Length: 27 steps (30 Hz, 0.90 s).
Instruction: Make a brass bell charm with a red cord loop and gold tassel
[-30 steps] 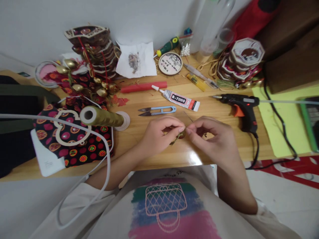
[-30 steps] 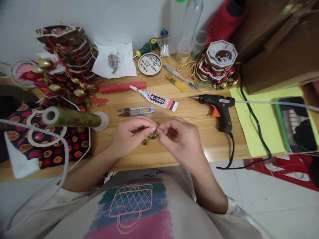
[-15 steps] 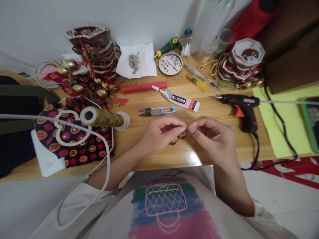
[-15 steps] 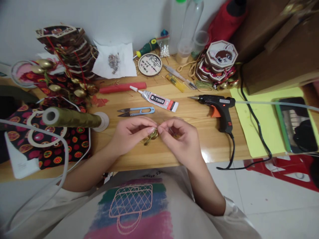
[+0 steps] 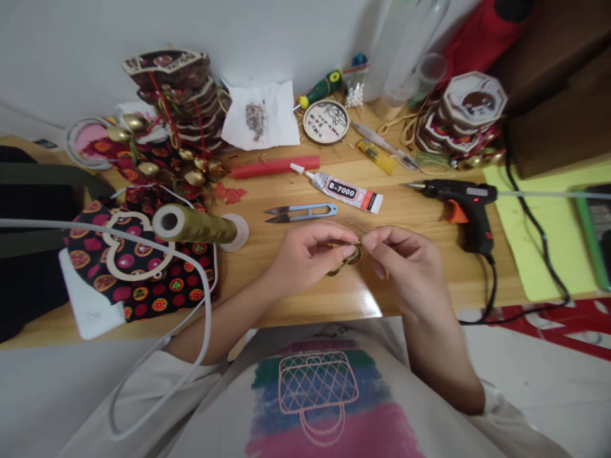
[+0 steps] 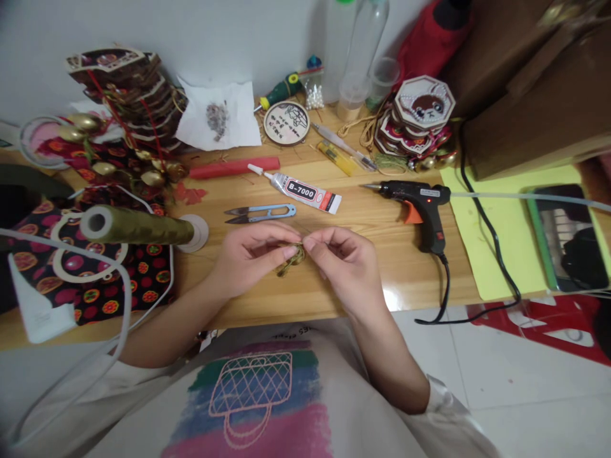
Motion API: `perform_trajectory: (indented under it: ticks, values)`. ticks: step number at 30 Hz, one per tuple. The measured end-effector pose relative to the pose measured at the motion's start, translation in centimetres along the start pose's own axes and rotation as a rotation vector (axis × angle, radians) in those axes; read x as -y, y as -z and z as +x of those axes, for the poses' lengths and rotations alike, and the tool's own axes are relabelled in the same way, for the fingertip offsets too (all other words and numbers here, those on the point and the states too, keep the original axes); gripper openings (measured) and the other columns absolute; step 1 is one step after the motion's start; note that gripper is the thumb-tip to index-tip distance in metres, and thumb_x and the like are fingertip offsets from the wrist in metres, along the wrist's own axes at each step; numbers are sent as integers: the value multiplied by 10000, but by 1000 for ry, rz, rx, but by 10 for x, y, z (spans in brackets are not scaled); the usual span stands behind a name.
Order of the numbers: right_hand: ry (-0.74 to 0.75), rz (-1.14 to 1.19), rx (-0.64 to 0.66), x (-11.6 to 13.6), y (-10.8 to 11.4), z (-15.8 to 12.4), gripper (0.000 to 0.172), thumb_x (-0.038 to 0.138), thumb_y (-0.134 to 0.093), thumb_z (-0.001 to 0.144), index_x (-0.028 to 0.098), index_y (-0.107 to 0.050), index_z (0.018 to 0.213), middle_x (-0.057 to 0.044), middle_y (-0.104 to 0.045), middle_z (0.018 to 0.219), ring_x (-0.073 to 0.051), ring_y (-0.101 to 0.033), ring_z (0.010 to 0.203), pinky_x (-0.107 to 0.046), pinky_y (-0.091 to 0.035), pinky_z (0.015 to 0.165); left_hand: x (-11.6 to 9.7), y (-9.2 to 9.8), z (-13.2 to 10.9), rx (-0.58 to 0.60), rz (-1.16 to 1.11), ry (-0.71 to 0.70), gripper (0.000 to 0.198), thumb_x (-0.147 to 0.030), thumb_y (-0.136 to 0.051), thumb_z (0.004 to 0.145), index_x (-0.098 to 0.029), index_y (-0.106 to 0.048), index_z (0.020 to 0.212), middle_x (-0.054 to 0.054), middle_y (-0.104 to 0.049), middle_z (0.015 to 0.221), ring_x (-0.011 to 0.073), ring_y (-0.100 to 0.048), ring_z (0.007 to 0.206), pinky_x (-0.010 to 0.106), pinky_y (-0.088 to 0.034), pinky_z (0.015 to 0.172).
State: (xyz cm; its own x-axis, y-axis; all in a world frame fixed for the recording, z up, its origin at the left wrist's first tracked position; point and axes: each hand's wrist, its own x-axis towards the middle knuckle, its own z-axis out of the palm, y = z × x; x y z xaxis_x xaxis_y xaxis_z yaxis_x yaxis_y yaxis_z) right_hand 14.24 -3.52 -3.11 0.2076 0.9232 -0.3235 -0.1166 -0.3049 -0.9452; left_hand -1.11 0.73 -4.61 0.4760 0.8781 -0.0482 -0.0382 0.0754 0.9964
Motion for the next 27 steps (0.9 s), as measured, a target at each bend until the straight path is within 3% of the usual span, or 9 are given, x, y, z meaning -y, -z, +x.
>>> perform_trajectory:
  ticks: [7, 13, 20, 27]
  values:
    - [-53, 105, -49, -3, -7, -3, 146, 297, -721, 673, 168, -658, 645, 47, -519, 499, -34, -336, 395, -177, -237, 366, 1, 0, 1, -29, 4, -32, 93, -129, -669, 746, -159, -724, 815, 49, -720, 864, 124, -667, 809, 219, -551, 698]
    - [13, 153, -113, -9, -15, -8, 114, 261, -716, 721, 176, -664, 667, 52, -541, 540, -29, -348, 418, -168, -260, 387, 0, -1, 2, -68, -26, -60, 92, -98, -676, 738, -160, -729, 782, 32, -735, 814, 108, -673, 781, 211, -555, 726]
    - [116, 117, -152, -14, -21, -12, 91, 258, -691, 764, 187, -656, 719, 45, -555, 584, -51, -411, 458, -195, -379, 472, -2, -1, 1, -103, -42, -44, 79, -98, -686, 733, -163, -730, 744, 29, -750, 788, 119, -690, 750, 230, -567, 708]
    - [151, 79, -160, -15, -22, -13, 83, 244, -684, 775, 188, -649, 726, 62, -514, 561, -42, -371, 438, -189, -377, 461, -2, -1, 1, -94, -79, -27, 79, -106, -686, 741, -168, -734, 746, 38, -763, 840, 134, -705, 810, 255, -566, 760]
